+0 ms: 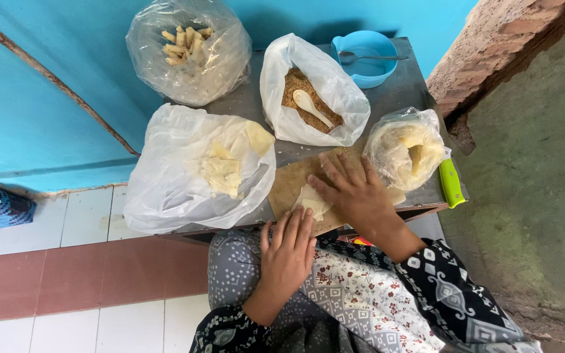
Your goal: The person sits at a small table and wraps pieces of dough in thin pastry wrappers, folding them by hand on a cutting board. They take filling from a plastic bag with a spoon, place it on a wrapper, fold the wrapper around the filling, and set the wrapped piece aside with other finished pieces.
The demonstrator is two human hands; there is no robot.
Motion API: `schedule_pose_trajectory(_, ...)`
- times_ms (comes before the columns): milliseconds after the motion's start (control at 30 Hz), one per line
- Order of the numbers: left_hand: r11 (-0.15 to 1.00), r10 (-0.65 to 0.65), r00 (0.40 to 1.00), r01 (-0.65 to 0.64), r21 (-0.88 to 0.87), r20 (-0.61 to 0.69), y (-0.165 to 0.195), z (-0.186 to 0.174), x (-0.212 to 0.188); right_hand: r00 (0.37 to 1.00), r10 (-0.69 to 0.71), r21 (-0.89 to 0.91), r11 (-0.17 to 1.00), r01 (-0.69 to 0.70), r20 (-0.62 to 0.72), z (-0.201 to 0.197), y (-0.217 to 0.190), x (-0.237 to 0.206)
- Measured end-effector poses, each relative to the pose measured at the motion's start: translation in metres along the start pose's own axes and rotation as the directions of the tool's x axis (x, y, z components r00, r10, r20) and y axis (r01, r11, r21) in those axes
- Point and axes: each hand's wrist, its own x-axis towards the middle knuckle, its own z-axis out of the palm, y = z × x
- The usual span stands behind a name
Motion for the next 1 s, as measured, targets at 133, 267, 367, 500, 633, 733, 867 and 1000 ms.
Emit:
schedule_pose_trajectory(133, 0.991, -0.025, 1.000, 0.022, -0.129, -0.018, -0.005, 0.000, 0.001, 0.987, 0.059, -0.046, 0.997, -0.066, -0.150, 0.004, 0.019, 0.005)
schedule_pose_trajectory(267, 0.972, -0.096, 0.991, 0.074, -0.221, -0.090, -0.007, 0.002, 0.011, 0.860, 0.421, 0.509, 0.828, -0.233, -0.290, 0.019, 0.048, 0.036)
schedule_pose_trajectory(367, 0.951, -0.201, 0.977, 0.179, -0.251, -0.066, -0.006, 0.001, 0.021, 0.784, 0.559, 0.584, 0.742, -0.329, -0.270, 0.035, 0.071, 0.092)
schedule_pose_trajectory(500, 0.925, -0.304, 0.951, 0.282, -0.253, -0.052, -0.002, -0.005, 0.040, 0.795, 0.560, 0.510, 0.766, -0.391, -0.232, 0.046, 0.076, 0.140)
schedule_pose_trajectory(633, 0.919, -0.361, 0.933, 0.354, -0.173, -0.008, 0.002, -0.016, 0.050, 0.828, 0.482, 0.431, 0.837, -0.338, -0.287, 0.037, 0.068, 0.155)
schedule_pose_trajectory(733, 0.925, -0.369, 0.928, 0.371, -0.084, 0.048, 0.004, -0.021, 0.054, 0.828, 0.488, 0.507, 0.806, -0.306, -0.276, 0.026, 0.071, 0.152)
schedule_pose_trajectory(867, 0.944, -0.324, 0.935, 0.330, -0.020, 0.142, 0.006, -0.019, 0.065, 0.852, 0.469, 0.580, 0.770, -0.266, -0.232, 0.013, 0.090, 0.140)
schedule_pose_trajectory(1000, 0.937, -0.342, 0.912, 0.348, 0.012, 0.229, 0.010, -0.017, 0.078, 0.818, 0.498, 0.563, 0.779, -0.277, -0.286, 0.018, 0.104, 0.137)
